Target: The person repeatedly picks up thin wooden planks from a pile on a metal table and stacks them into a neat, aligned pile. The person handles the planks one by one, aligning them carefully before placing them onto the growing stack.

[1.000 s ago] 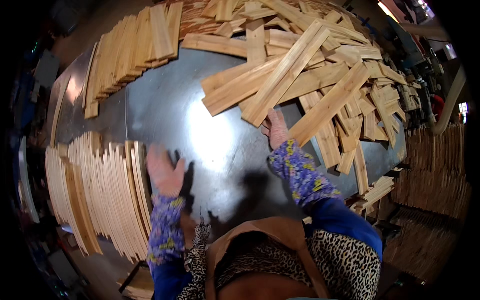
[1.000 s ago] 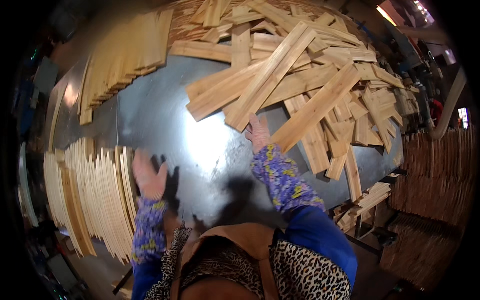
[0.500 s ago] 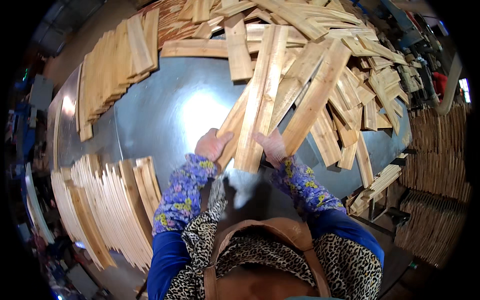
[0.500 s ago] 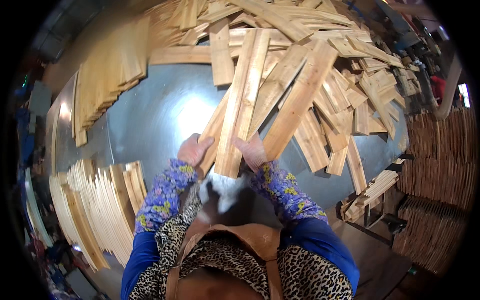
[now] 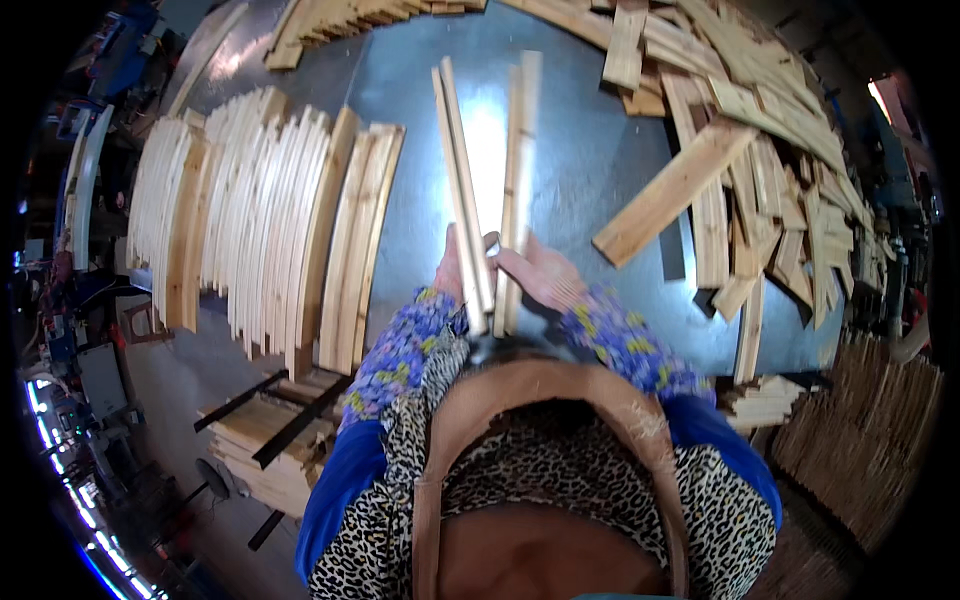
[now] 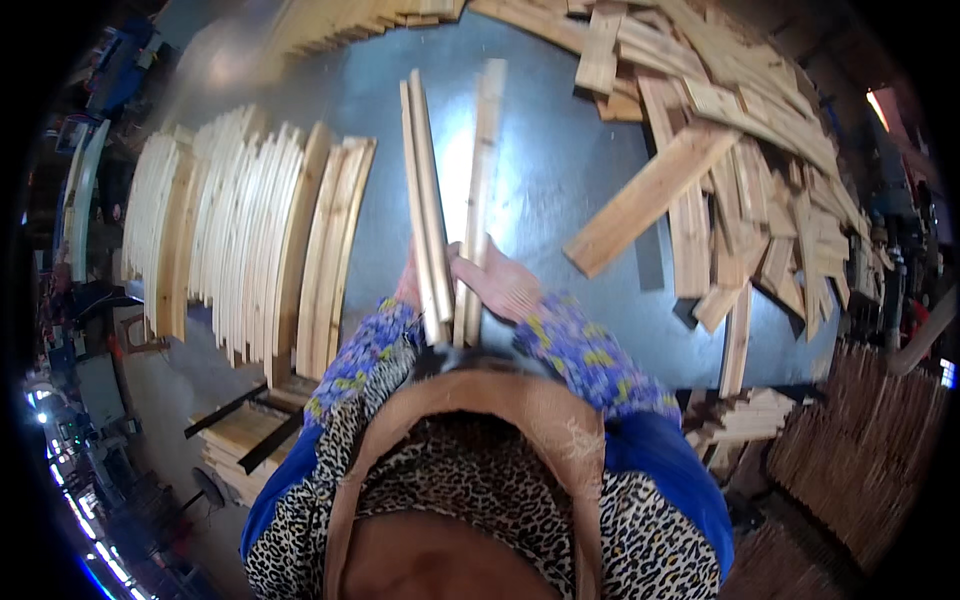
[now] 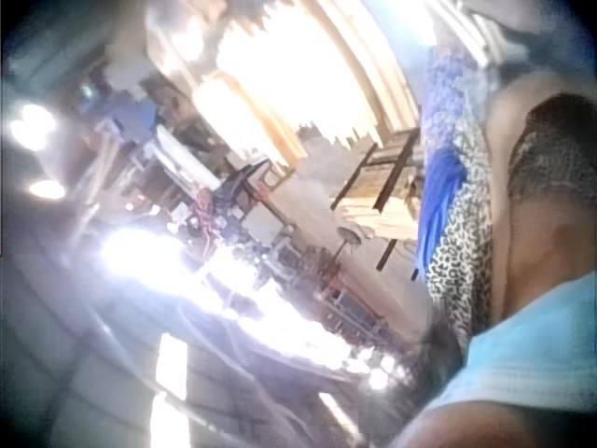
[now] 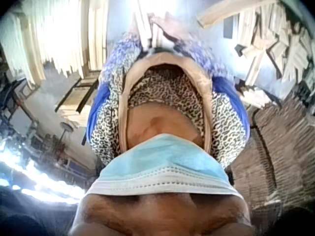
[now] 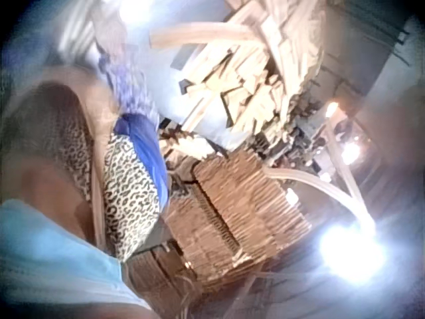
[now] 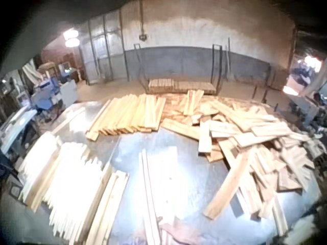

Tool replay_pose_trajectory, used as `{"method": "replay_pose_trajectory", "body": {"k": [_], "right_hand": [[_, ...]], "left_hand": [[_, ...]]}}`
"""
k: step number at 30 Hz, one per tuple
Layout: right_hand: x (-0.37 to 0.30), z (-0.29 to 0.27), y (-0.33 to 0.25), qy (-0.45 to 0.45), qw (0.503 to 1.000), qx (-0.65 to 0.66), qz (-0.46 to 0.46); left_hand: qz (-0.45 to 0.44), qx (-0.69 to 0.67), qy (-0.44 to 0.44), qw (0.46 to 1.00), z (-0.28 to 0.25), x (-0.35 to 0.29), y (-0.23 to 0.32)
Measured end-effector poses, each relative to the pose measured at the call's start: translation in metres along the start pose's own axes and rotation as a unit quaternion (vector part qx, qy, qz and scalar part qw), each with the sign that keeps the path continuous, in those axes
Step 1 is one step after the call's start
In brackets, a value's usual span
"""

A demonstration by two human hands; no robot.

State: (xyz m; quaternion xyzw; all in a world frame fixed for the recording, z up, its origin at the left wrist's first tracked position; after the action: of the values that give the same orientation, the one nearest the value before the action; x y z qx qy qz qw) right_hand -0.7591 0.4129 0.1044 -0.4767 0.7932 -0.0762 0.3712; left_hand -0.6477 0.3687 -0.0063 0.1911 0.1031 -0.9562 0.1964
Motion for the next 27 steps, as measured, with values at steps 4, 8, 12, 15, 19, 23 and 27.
{"method": "replay_pose_trajectory", "body": {"k": [4,8,12,15,19,23,27], "right_hand": [[0.038,0.029,0.020,0.005,0.994,0.100,-0.049],[0.059,-0.002,0.025,0.116,0.953,0.272,-0.062],[0.085,-0.010,0.021,0.205,0.901,0.375,-0.076],[0.074,0.001,-0.032,0.090,0.916,0.392,-0.014],[0.063,0.040,-0.058,0.055,0.973,0.174,0.140],[0.098,0.060,-0.024,0.133,0.952,0.263,0.089],[0.110,0.072,-0.025,0.146,0.927,0.342,0.043]], "left_hand": [[0.014,-0.022,0.036,0.999,-0.010,-0.037,-0.013],[0.090,0.023,0.067,0.993,-0.004,-0.072,0.017],[0.237,0.551,0.203,0.774,0.060,-0.123,0.071],[0.164,0.805,0.365,0.438,0.088,-0.148,0.058],[0.195,0.848,0.247,0.427,0.043,-0.147,0.029],[0.199,0.887,0.349,0.228,0.047,-0.211,0.104],[0.229,0.911,0.326,0.108,0.008,-0.276,0.166]]}}
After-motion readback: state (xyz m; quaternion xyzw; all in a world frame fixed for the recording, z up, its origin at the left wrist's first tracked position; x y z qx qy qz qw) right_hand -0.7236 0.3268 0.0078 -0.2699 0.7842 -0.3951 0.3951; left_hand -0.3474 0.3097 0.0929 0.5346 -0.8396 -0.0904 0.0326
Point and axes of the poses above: each hand's wrist, its own x-axis towards the middle knuckle, its own z-axis out of the palm, y = z × x, the point moved 10 cm from there along x, towards the middle knuckle, and after that the axes turned 14 degrees about -x, right-handed, at the moved point
